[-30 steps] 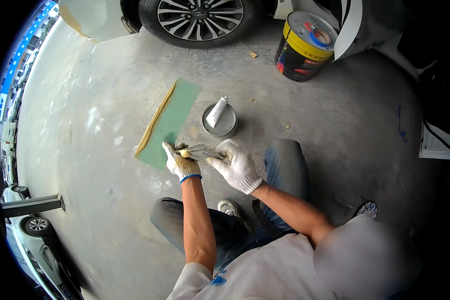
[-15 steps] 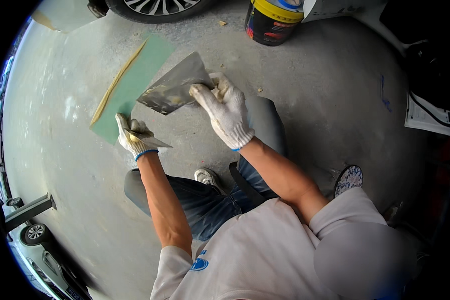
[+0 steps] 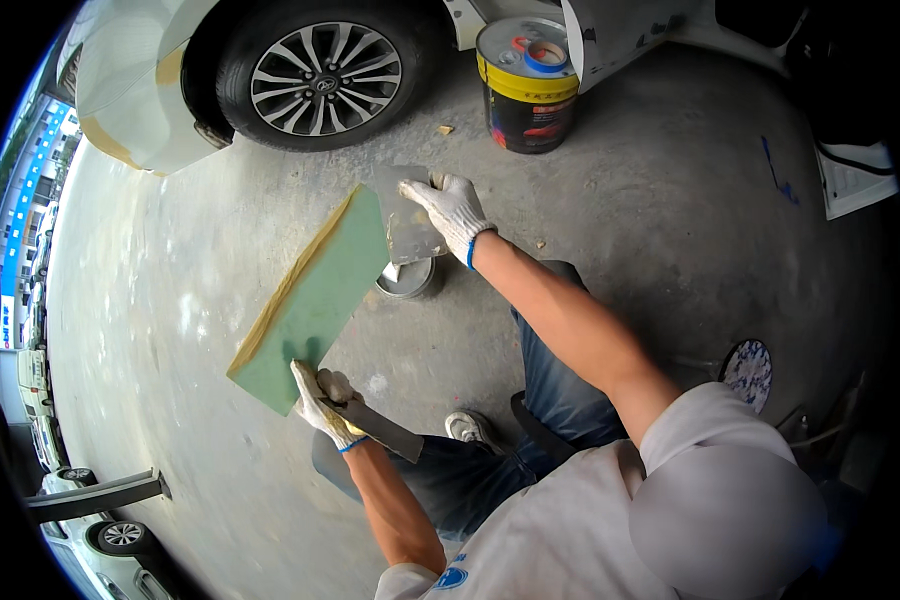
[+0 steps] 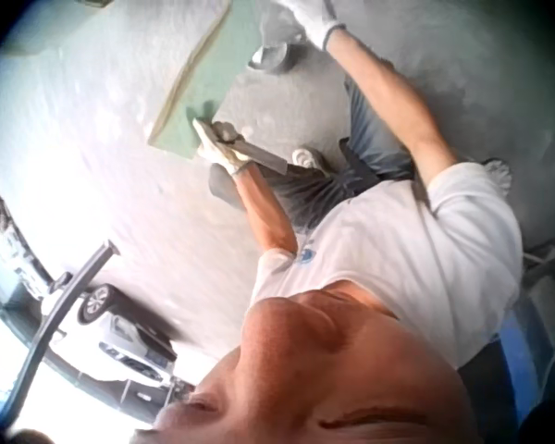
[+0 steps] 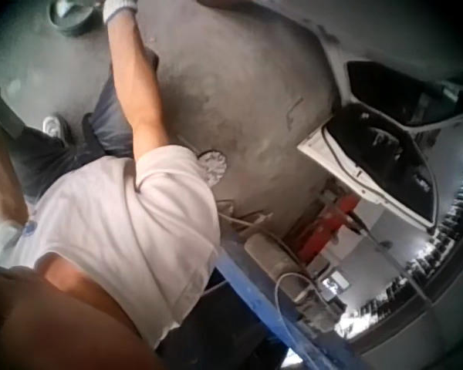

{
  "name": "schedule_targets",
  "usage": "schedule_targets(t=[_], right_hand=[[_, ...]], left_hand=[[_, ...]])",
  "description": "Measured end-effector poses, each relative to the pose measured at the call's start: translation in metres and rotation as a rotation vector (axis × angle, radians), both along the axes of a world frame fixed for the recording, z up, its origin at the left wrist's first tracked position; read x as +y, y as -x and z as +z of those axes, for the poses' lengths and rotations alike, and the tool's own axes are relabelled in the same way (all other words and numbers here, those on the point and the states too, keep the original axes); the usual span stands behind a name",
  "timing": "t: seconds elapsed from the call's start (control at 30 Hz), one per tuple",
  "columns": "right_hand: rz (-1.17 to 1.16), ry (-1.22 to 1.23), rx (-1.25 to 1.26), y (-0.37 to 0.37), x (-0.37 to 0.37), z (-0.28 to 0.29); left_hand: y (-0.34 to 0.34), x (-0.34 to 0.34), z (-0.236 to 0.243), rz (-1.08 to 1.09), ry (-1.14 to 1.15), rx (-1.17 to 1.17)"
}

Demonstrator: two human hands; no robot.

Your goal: The person removes blue masking tape from a white car bumper and then applies a yellow body filler to the surface using a metal spreader. They smooth the filler across the bumper area, working on different sections to cover the prepared surface.

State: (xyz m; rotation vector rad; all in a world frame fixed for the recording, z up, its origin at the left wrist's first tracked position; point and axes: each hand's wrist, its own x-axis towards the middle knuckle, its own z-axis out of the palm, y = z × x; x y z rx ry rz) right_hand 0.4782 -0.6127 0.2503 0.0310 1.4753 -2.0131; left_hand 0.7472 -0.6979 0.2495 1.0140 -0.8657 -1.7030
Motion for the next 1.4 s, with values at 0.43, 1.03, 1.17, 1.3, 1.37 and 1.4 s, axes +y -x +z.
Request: schedule_targets(t=[0.43,1.03,1.17,1.3,1.37,1.4], right_hand=[[0.123,-0.134,0.053,-0.025,-0.019,-0.056],[0.175,-0.096,0.345,-0.087,-0.027,-0.029],[0.194,-0.272,0.593,-0.085,-0.026,-0.011],[0.163,-0.197,0.478,-0.083,-0.026,0.010],[0.164,-0.257,0.480,-0.078,-0.032,0.005],[0.179,-0.182,0.445,-0.073,-0.035,0.004]], left_hand=[[-0.006,0.001,0.002,-0.094,0.047,0.023],[0.026,0.022,0.020,-0.374,0.193,-0.337],[0.018,0.021,0.014,-0.524,0.229,-0.398],[0.017,0.016,0.023,-0.744,0.335,-0.493],[0.022,0.023,0.016,-0.762,0.399,-0.494],[0.026,0.026,0.013,-0.773,0.430,-0.493]])
